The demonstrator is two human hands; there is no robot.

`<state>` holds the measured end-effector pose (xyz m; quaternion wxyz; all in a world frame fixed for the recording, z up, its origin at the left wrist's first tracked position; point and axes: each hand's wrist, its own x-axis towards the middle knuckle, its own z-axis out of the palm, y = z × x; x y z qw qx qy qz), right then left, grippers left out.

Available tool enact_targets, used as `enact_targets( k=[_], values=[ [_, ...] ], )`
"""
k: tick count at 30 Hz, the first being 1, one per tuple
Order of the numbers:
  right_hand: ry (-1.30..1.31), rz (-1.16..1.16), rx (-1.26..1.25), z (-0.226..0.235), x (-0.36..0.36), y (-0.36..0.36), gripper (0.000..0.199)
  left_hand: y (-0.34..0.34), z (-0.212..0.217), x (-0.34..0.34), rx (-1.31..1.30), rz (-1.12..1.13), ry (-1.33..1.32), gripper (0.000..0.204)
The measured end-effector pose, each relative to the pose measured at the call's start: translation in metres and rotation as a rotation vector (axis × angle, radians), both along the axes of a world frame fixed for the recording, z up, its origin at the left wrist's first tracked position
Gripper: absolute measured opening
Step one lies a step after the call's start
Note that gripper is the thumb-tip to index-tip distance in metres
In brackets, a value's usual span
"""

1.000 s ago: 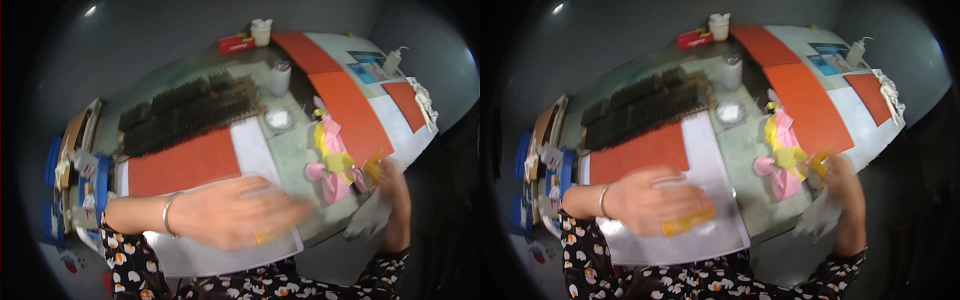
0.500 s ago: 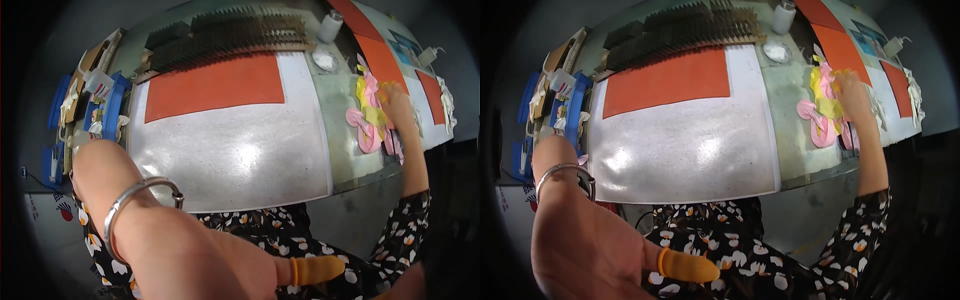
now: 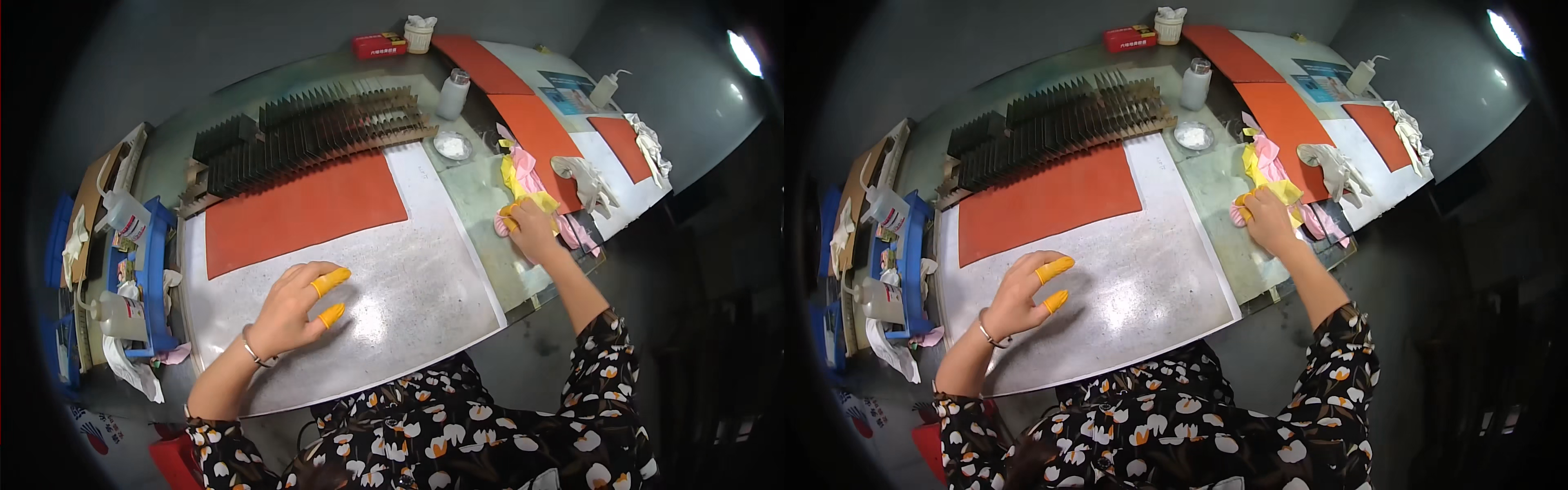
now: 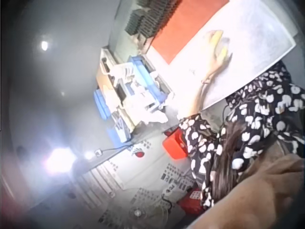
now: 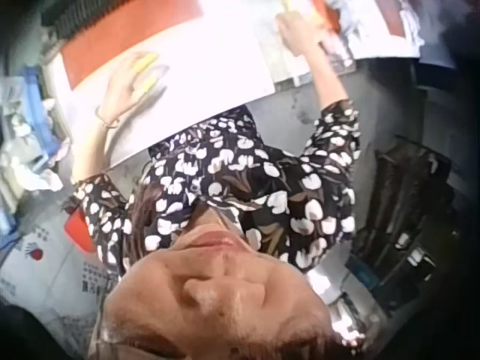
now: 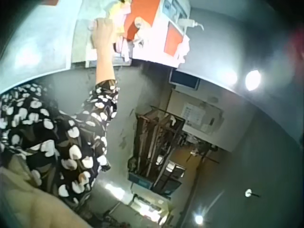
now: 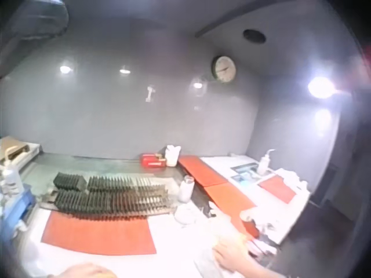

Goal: The person repeatedly wipes small rectangular cards with a white cloth. They pick up cards from a stack, wipe them individually, and place them on a red mat. The person occasionally dips the cloth into a small container of liquid to re-wet it before continuing the cleaning process.

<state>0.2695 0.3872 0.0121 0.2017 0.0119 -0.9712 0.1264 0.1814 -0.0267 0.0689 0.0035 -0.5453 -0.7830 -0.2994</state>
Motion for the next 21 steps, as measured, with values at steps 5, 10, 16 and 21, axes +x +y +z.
enact_targets(
  k=[5, 10, 16, 21],
  values=[
    [0.047, -0.055, -1.54, 0.005, 0.006, -0.105, 0.013, 0.028, -0.045, 0.012, 0.26, 0.117, -0.636, 0.053],
    [0.024, 0.167, -2.099, -0.003, -0.007, -0.209, 0.014, 0.075, -0.064, 0.021, 0.383, 0.027, -0.892, 0.055],
    [-0.153, 0.211, -1.679, -0.002, -0.015, -0.236, 0.014, 0.055, -0.063, 0.027, 0.644, 0.117, -1.071, 0.034],
    [-0.148, 0.142, -0.681, 0.021, -0.005, -0.201, 0.027, 0.034, -0.041, 0.024, 0.536, 0.248, -1.033, 0.023]
  ],
)
